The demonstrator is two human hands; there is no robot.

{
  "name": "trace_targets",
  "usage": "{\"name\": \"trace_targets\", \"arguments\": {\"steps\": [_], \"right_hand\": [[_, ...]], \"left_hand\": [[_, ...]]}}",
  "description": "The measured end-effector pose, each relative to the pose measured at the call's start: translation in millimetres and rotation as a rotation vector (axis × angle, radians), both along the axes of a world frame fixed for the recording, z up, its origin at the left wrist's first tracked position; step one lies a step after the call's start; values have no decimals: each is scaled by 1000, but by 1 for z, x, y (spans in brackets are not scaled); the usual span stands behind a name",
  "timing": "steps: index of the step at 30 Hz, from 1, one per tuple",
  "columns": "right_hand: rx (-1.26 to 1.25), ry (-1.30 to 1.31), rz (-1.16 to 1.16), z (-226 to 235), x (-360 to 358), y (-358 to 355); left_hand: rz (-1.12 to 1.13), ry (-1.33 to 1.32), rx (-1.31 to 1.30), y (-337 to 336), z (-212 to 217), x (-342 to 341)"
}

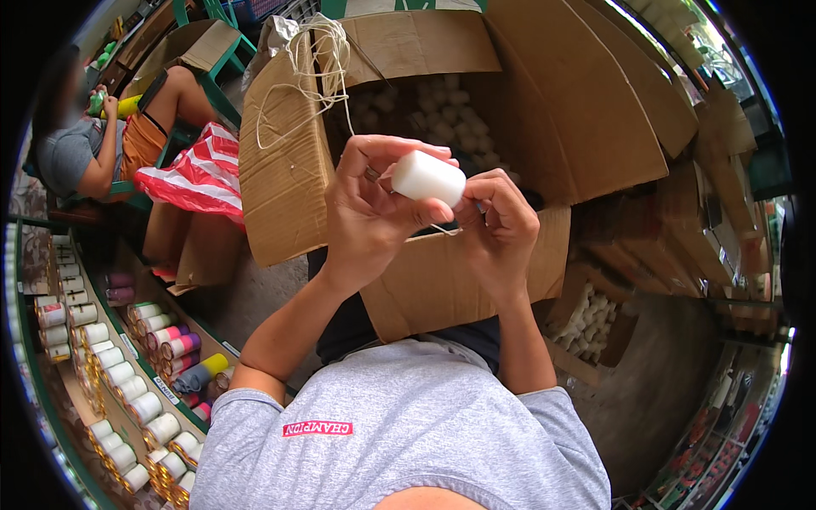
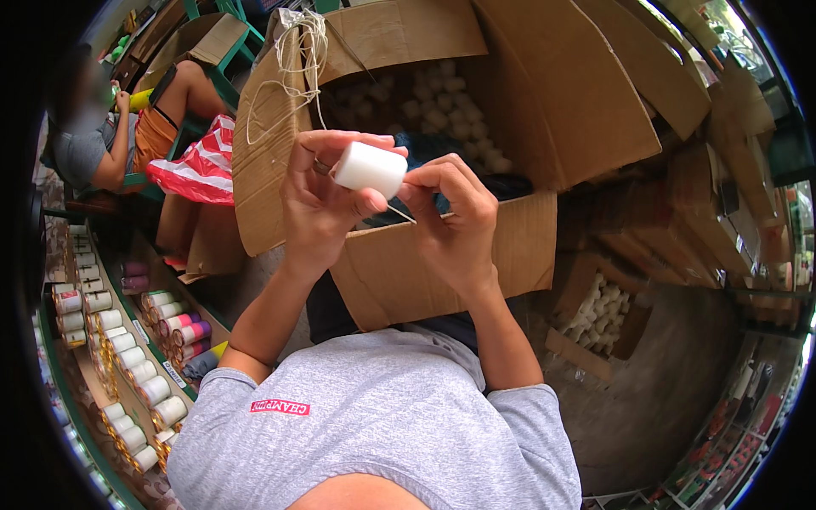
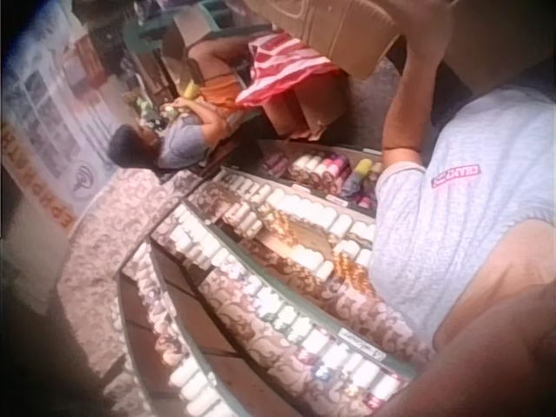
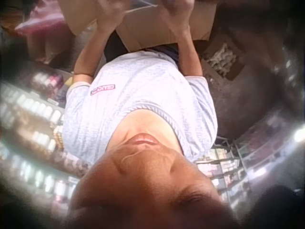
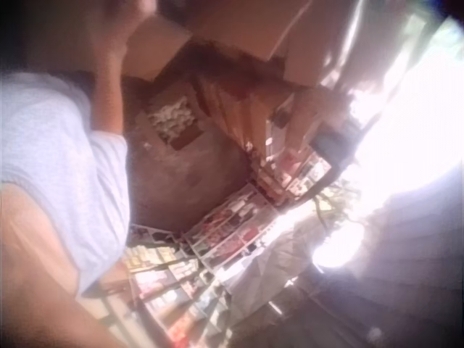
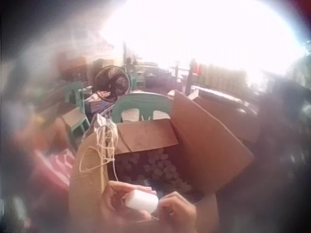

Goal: The person wipes a white cylindrical candle with a blue cloth, inserts a wick into the candle, and trims the wick with scissors. The person repeats this process for multiple candles, placing the finished candles into a cardboard box.

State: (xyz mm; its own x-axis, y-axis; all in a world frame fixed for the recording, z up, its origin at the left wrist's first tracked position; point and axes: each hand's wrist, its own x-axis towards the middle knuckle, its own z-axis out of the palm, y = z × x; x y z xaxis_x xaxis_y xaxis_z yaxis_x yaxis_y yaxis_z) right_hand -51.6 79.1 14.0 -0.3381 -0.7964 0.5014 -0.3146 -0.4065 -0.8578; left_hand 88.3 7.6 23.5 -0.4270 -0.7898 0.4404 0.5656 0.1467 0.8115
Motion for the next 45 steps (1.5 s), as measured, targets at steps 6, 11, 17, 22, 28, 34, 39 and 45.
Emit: {"name": "trace_targets", "arguments": {"steps": [6,11,17,22,28,34,39,45], "right_hand": [[56,-389,193,-7,-2,0],[96,-420,333,-16,-11,0],[-65,404,-35,44,-37,-7],[-120,878,6,74,-37,-17],[-145,399,-151,64,-32,-13],[-97,455,-33,49,-19,-3],[-105,451,-10,48,-21,0],[-113,234,-49,32,-11,-2]], "left_hand": [[64,-54,-154,7,1,-2],[86,-137,-208,8,1,0],[106,-550,-270,-8,26,17],[98,-483,-297,-8,30,16],[-51,-365,-116,-3,19,16],[-185,-251,316,0,16,4],[-137,-371,243,2,10,-1],[62,-324,136,17,10,-12]]}}
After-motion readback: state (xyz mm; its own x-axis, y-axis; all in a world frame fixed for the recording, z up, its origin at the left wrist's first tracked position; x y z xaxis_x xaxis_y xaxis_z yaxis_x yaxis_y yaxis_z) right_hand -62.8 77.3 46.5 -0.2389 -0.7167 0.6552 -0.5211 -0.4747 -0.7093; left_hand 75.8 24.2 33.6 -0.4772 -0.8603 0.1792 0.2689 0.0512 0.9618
